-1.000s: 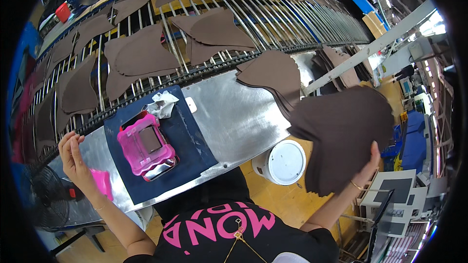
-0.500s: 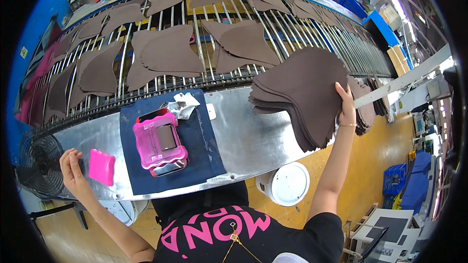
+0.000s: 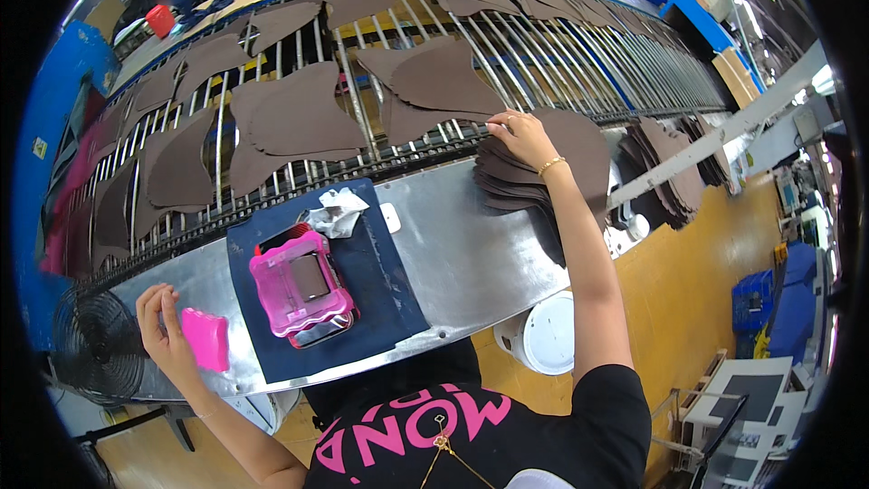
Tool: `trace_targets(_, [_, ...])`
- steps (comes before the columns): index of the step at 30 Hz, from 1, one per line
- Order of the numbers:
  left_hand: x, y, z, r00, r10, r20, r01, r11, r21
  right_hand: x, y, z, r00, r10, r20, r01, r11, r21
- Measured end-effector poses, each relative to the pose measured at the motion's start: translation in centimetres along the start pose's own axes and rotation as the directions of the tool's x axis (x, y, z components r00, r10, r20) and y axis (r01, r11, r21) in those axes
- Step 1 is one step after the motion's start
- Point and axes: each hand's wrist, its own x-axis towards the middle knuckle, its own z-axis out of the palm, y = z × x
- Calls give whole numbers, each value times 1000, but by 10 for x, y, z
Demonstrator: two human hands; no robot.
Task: The person repeatedly picks brown fabric pieces from a conveyor belt and stacks them on a table. The person handles each piece individually, placing them in a growing pile on the work surface.
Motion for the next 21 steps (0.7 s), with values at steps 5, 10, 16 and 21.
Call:
trace_targets(5, [-21,-15,-31,994,-99,-51,102,993,58,11,7,21,976,20,218,15,988,-155])
trace_targets(10, [-33,-35,-44,991,-133,-23,135,984,113,-31,1,24,996,-69,55,76,988,-132])
trace_targets(16, [-18,-40,-26,994,-103,27,101,994,49,-47,22,-21,899,170,-403,-195,981,-20])
trace_targets(21, [-7,-40,3,987,-113,112,110,993,32,-111,124,-47,708,535,-461,-687,674,-272])
